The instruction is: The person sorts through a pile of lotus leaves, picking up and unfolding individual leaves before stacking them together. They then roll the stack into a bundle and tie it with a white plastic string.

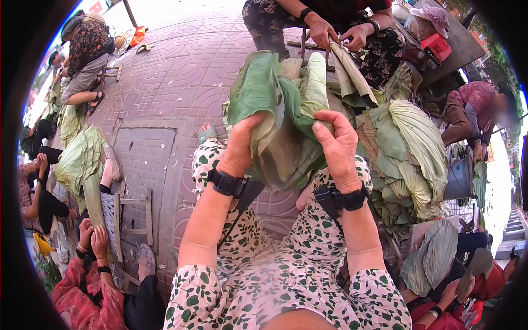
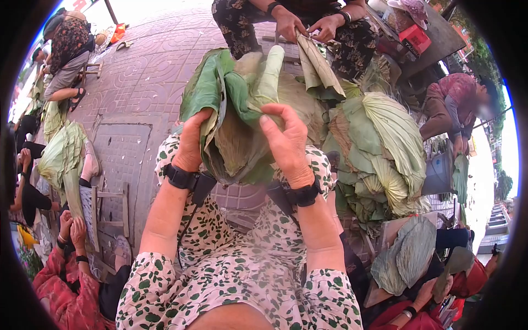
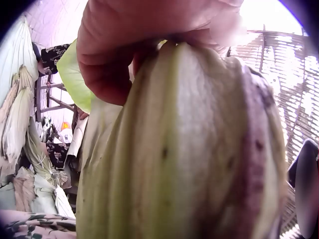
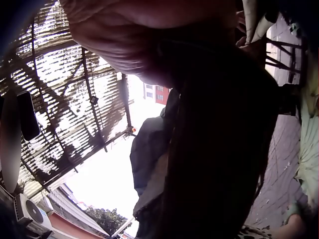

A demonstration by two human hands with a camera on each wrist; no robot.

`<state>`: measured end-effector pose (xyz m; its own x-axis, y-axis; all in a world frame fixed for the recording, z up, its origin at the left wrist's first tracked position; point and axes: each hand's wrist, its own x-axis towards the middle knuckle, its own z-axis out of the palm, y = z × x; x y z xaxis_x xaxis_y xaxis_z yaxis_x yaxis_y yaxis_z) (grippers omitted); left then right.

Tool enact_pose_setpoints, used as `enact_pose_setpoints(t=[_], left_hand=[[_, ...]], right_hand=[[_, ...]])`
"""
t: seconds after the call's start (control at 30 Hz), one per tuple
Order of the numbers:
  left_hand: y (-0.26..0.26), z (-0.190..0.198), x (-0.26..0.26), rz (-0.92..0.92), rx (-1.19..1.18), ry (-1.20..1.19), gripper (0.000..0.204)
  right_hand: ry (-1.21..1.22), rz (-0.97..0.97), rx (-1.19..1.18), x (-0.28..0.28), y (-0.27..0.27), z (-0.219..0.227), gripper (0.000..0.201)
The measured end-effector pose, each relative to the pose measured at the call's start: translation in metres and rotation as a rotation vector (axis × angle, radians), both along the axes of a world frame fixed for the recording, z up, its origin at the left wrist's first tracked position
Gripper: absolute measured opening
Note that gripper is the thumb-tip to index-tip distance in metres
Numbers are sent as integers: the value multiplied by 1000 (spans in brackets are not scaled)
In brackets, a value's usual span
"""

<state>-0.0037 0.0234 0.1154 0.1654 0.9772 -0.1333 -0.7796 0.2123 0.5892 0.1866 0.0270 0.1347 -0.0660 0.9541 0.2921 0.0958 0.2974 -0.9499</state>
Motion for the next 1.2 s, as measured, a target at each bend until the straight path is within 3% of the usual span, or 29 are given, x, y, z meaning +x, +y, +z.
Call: enact_pose_setpoints(t=[0.17, 0.37, 0.5, 0.57, 0.6, 0.67, 0.73, 0.8, 0.83, 0.87, 0.97, 1.07, 1.13, 1.2], left_hand=[[6, -8, -7, 30, 43, -140, 29], [3, -5, -9, 29, 78, -269, 29], [3, -8, -11, 44, 93, -253, 29], [3, -10, -12, 17, 124, -278, 28], [3, -11, -13, -9, 152, -303, 28], [8, -13, -9, 27, 124, -312, 28], [11, -20, -8, 65, 96, -323, 27], [15, -32, -9, 19, 170, -297, 35], [17, -32, -9, 20, 148, -299, 35], [17, -33, -9, 18, 152, -301, 35], [11, -22, -12, 52, 159, -283, 36], [3, -14, -14, -75, 193, -419, 38], [3, -16, -17, -79, 181, -381, 40], [-4, -10, -15, -60, 148, -371, 31]], right_hand=[[71, -23, -4, 3, 6, -3, 33], [-408, 34, 118, -3, 0, 6, 75], [-449, -37, 96, -6, 2, 5, 69], [109, 15, 37, -6, 8, -3, 59], [110, 14, 39, -3, 9, -4, 59], [668, 72, -15, 3, 8, 7, 48], [771, 97, -58, 13, 9, 8, 40], [506, 152, 45, 18, 9, 8, 37], [823, 266, -187, 16, 12, 10, 36], [821, 266, -183, 11, 11, 9, 36], [649, 301, -253, -2, 8, 9, 46], [235, 234, -28, -11, 11, 4, 74], [163, 196, 27, -13, 15, -11, 79], [-165, 6, -23, -11, 17, -25, 79]])
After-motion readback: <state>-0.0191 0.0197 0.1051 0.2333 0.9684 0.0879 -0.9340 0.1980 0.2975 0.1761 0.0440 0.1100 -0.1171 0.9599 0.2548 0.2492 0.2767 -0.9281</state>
